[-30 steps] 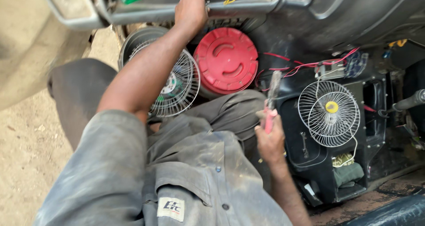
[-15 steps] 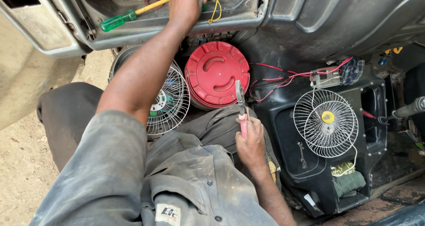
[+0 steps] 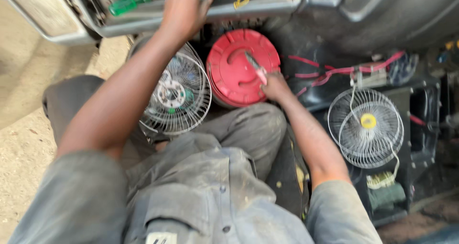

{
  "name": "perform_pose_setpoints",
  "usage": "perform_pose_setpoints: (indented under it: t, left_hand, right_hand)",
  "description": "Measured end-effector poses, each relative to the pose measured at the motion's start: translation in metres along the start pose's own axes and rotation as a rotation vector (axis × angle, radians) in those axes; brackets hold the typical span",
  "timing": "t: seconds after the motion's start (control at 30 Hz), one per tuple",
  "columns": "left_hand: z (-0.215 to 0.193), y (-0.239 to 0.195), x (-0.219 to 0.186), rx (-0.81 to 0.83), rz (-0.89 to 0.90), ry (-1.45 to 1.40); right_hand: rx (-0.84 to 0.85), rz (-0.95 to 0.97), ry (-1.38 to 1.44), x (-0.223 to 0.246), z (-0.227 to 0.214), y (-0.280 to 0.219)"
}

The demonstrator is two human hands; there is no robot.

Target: The person sits on the ground and repairs a small electrical component by stripping wires with pliers and connecting them to terminals. The person also handles a fan cage and a motor, adjusting parts and wires.

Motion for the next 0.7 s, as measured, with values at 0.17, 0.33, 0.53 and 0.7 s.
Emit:
perform_pose_setpoints:
  t: [0.17,0.33,0.53,0.7]
  left_hand:
    - [-0.033,-0.021,0.002,0.198,-0.126,0.005]
    - [0.033,0.019,-0.024,0.069,0.136,0.006]
    - [0.134,0.077,0.02,0.272,0.084,0.279]
    - [0.189,0.08,0.06,0.516,-0.065,0.304]
  right_hand:
    - [-0.075,-0.03,0.06,-0.004,0.03,0.004]
    - [-0.109,-0.023,0.185,0.017,-0.009,0.002]
    - [-0.589,0.275,0.524,0.026,-0.124,-0.106]
    - [-0.752,0.415,0.229,0.062,-0.121,-0.221]
Point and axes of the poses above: each hand's wrist, its own y-axis towards the middle knuckle, its own z-axis out of the palm, x = y × z, the point moved 8 cm from there along y, towards the middle knuckle, and after that the axes turned 14 degrees about -x, right-handed, at the moved point
